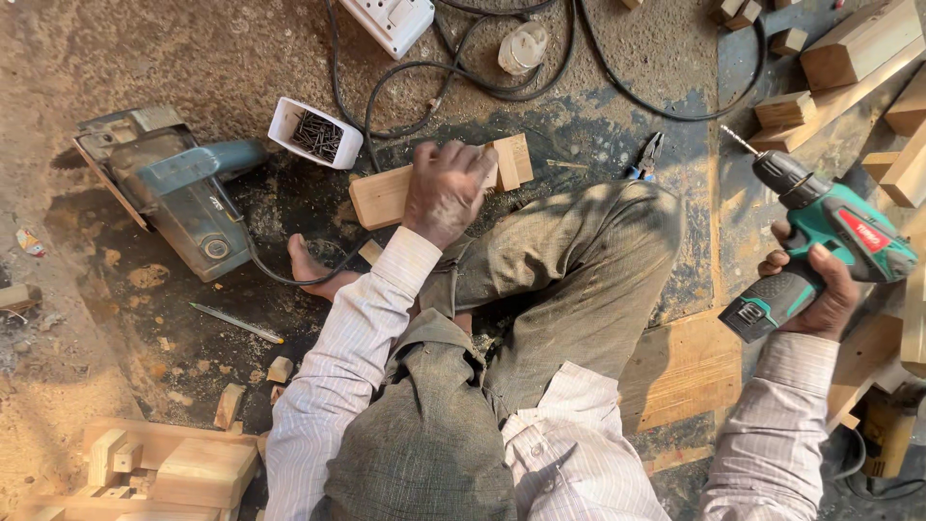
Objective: The person sits on the workshop floor, picks small wooden blocks from a pile, and fits them onto a larger wooden base piece. They use a cordless drill to drive screws into the assembly, aligning and pressing the blocks into place and lifting the joined piece to check the fit.
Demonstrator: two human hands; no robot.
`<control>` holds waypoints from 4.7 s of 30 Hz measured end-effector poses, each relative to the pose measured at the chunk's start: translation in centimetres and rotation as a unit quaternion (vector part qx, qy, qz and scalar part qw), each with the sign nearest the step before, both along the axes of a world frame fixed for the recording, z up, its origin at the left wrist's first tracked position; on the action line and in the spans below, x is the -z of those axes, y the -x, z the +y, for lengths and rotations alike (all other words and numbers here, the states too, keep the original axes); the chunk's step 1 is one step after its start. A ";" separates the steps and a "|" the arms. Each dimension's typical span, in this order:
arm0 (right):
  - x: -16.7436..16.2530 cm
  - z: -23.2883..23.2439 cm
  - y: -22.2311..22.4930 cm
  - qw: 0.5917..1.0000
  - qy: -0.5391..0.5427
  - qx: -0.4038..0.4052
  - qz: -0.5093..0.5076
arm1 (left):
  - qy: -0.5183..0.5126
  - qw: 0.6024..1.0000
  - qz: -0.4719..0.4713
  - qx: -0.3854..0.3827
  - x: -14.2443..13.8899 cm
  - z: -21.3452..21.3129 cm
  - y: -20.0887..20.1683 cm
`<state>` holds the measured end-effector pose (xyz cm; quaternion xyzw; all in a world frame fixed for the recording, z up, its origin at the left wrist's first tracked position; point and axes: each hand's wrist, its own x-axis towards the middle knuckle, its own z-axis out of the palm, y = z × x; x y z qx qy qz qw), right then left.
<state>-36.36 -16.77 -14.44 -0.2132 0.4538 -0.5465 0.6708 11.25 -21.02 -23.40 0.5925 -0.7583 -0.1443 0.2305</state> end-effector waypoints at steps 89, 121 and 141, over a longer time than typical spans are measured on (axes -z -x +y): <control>5.5 -10.9 -29.1 0.884 0.271 -0.349 0.152 | -0.274 0.539 0.795 -0.046 1.7 1.0 -7.1; 3.7 -8.4 -31.4 0.715 0.447 -0.373 0.386 | -0.273 0.590 0.759 -0.024 0.9 1.6 -6.4; 3.9 -8.9 -32.0 0.680 0.404 -0.341 0.509 | -0.289 0.588 0.755 -0.024 0.8 1.5 -6.7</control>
